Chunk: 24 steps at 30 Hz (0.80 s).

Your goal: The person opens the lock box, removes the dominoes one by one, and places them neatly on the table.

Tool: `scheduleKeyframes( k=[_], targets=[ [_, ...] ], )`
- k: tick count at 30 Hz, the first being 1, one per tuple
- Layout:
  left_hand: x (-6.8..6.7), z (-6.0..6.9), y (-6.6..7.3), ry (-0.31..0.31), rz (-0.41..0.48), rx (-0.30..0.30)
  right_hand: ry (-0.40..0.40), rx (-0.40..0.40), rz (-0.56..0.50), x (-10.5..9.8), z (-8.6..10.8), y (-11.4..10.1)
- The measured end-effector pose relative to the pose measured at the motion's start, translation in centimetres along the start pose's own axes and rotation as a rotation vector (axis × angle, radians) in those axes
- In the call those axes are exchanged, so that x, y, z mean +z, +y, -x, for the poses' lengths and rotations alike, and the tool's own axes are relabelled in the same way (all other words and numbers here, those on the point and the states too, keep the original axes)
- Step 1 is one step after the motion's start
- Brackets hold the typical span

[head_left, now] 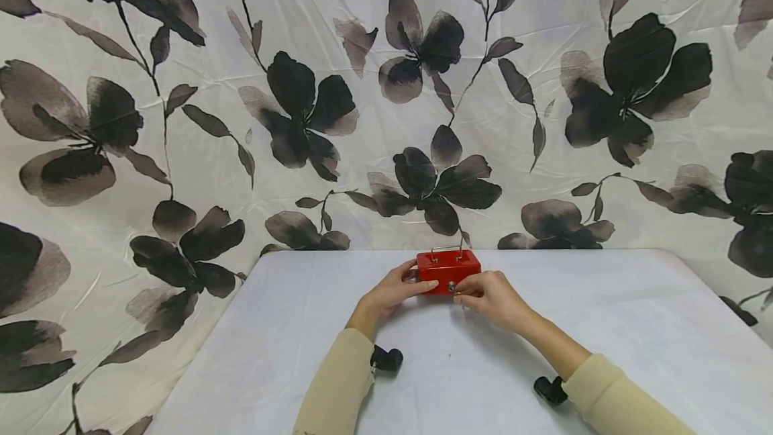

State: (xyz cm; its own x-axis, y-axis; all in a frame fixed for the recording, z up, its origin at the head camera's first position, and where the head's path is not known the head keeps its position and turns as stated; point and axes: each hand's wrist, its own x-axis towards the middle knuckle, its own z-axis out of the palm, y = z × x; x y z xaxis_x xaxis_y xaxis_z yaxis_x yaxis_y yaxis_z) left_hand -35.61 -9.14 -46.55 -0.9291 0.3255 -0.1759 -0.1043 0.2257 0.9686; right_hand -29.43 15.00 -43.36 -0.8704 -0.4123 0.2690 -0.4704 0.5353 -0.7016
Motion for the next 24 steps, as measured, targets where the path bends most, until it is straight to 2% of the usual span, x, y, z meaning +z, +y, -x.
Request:
scheduleKeyframes(
  k=[12, 24],
  targets=[
    [-0.11, -0.33, -0.32, -0.003, 0.005, 0.008, -0.003, -0.002, 0.013, -0.01, -0.18, -0.39],
    [0.03, 0.01, -0.02, 0.009, 0.005, -0.002, 0.011, 0.015, 0.018, 0.23, -0.43, -0.24]
  ],
)
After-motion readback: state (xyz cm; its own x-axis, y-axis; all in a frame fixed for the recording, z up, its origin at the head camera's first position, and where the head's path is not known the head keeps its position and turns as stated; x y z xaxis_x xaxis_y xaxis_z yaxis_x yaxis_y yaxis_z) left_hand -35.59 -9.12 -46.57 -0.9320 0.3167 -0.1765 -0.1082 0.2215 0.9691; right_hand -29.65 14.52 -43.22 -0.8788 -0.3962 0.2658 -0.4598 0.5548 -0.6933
